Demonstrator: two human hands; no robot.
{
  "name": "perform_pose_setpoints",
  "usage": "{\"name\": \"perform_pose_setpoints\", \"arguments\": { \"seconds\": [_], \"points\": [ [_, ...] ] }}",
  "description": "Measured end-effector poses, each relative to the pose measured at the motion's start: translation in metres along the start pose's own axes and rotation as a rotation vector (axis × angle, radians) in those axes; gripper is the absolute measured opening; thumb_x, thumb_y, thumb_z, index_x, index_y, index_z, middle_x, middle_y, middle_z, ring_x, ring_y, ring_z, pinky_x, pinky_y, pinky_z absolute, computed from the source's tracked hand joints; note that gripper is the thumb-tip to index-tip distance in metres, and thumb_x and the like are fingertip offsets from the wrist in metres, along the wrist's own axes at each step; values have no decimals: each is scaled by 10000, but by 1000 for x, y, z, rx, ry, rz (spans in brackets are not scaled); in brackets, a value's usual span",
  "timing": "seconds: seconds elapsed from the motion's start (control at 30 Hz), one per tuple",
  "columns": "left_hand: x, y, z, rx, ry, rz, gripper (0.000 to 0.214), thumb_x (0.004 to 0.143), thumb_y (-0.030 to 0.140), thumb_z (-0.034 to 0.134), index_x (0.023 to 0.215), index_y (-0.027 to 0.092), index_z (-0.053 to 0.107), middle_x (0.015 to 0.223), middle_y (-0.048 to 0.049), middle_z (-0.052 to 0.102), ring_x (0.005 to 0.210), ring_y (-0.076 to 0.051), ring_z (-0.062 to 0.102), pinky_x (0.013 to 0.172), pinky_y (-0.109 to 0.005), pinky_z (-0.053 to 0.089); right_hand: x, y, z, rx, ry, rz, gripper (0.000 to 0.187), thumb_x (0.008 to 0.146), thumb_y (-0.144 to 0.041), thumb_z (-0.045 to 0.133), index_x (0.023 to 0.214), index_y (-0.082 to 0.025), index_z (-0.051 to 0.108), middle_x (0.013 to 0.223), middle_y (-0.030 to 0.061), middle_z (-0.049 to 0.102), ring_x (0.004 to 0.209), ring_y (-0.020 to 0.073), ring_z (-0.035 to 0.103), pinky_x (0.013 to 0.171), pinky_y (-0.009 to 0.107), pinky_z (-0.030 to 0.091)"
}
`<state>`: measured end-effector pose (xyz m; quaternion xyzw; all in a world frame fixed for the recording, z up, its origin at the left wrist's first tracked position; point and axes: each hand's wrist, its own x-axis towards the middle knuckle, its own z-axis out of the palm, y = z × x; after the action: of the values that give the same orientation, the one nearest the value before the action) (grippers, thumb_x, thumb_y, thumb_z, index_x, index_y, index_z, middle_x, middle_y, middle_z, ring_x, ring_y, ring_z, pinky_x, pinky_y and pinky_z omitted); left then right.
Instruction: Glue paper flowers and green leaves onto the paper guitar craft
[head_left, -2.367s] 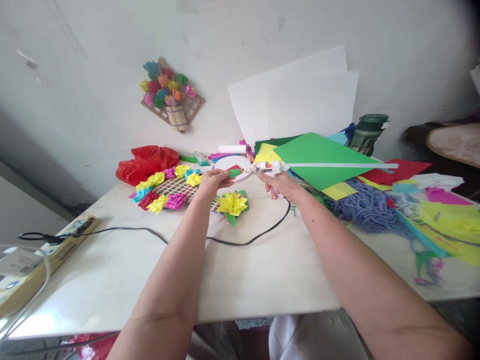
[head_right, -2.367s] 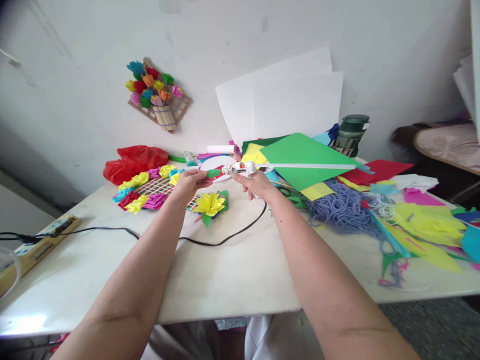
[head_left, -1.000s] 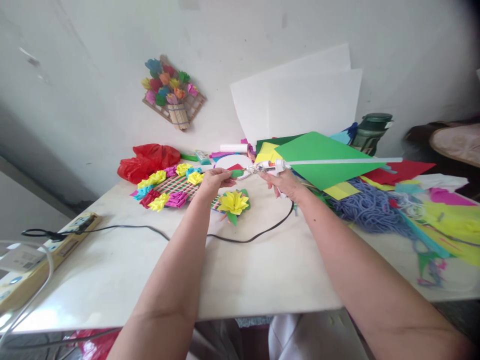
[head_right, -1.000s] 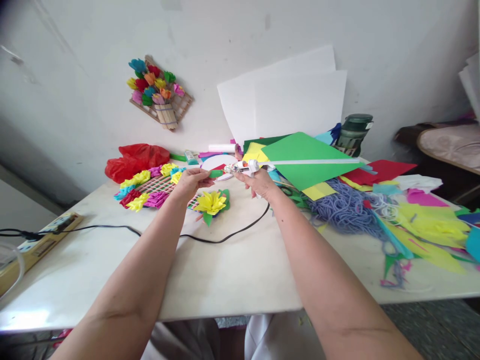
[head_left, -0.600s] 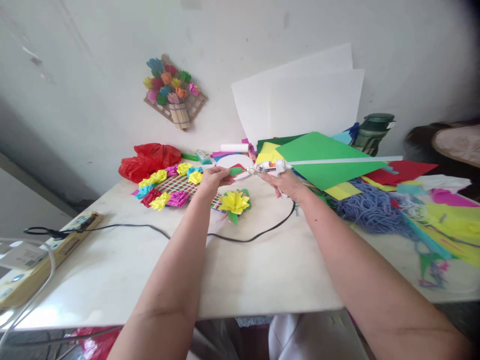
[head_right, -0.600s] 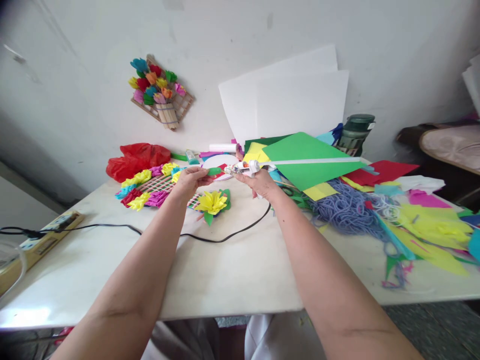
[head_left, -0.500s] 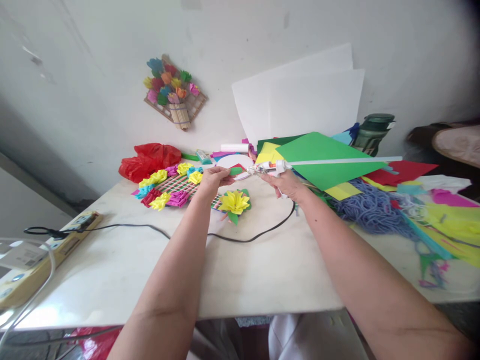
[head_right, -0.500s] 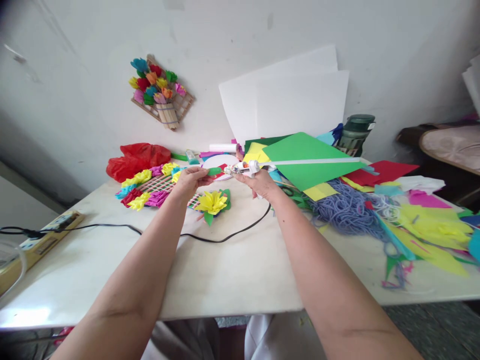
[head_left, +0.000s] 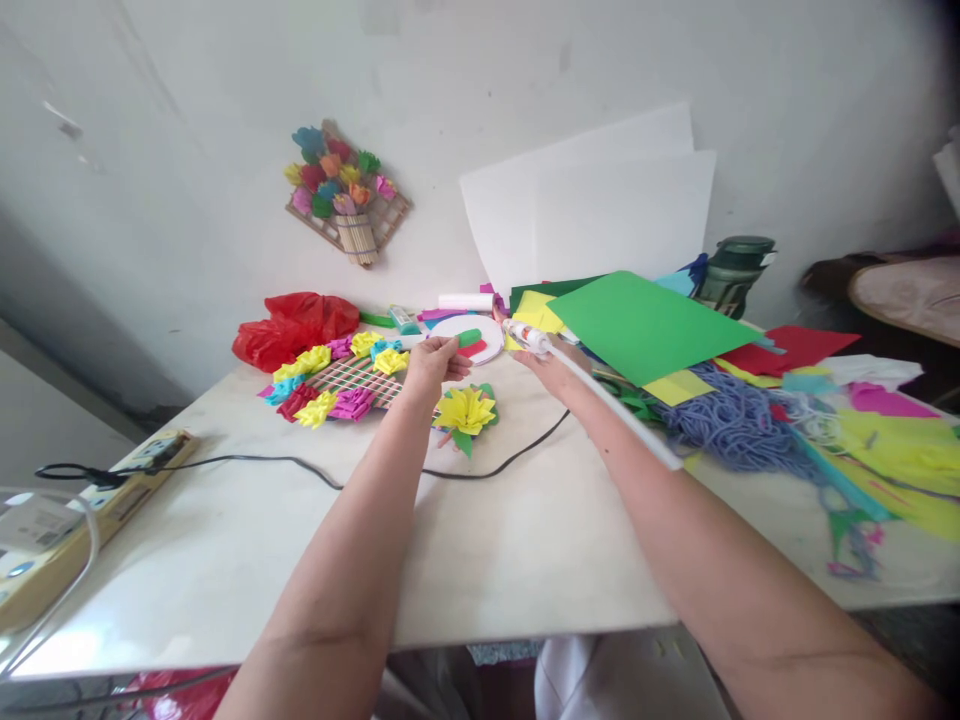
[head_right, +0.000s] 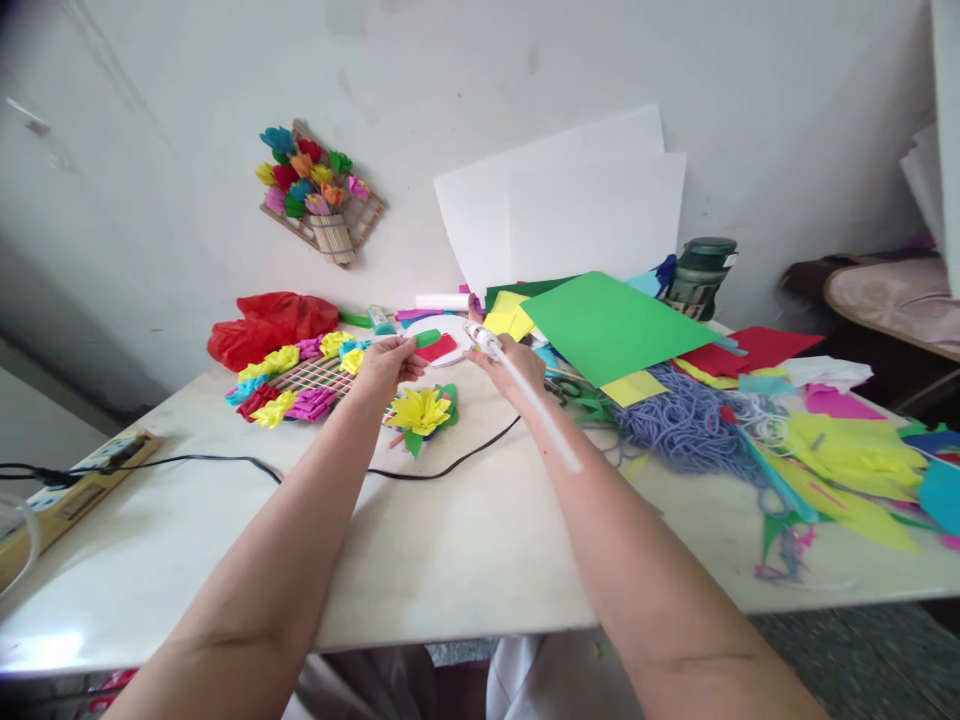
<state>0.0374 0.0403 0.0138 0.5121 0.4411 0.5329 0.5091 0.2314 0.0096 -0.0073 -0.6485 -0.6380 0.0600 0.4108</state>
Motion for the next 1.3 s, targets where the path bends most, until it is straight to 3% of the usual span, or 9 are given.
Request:
{"name": "perform_pose_setpoints", "arguments": {
  "seconds": [0.1,0.2,0.3,0.57,0.87,1.17,1.3],
  "points": [
    [-3,1,9,-7,27,-4,163,765,292,584,749,159,490,491,1,601,366,-99,527,377,-177,392,1,-5,3,-171,-28,96,458,795,-478,493,1146,-184,507,978,120,658,902,259,612,722,346,444],
    [-7,2,16,-17,32,-7,161,788,310,554,795,169,475,514,1,611,396,-111,554,411,-191,422,0,-12,8,-185,-87,61,459,835,-338,440,1259,-169,396,1135,133,602,1007,265,577,765,351,433],
    [-9,4,19,11,49,-15,134,813,296,520,836,175,465,508,4,606,417,-131,577,436,-214,450,-1,-18,17,-205,-65,1,473,843,-281,441,1285,-135,359,1203,152,552,1082,266,530,809,347,420],
    [-11,11,23,133,97,-33,121,839,237,451,942,176,464,448,21,556,396,-159,572,408,-226,425,6,-35,29,-278,69,-20,462,873,-327,434,1293,-153,348,1151,158,541,1018,257,552,750,334,441],
    [-11,7,25,382,151,-57,123,802,269,514,872,172,544,341,58,414,268,-99,375,354,-197,274,10,-43,29,-315,135,-62,445,879,-291,402,1289,-120,371,1101,161,541,1000,260,530,793,333,424],
    [-14,10,28,343,132,-68,94,786,249,531,820,166,561,325,61,380,266,-90,332,351,-201,248,8,-43,28,-319,178,-115,466,891,-283,340,1320,-102,343,1097,180,530,996,279,508,840,369,388],
    [-14,14,23,280,147,-39,71,772,235,557,791,169,537,355,49,446,301,-102,420,358,-196,311,11,-37,25,-240,186,-98,465,872,-290,371,1303,-115,366,1130,169,542,1030,276,510,839,358,398]
  ]
}}
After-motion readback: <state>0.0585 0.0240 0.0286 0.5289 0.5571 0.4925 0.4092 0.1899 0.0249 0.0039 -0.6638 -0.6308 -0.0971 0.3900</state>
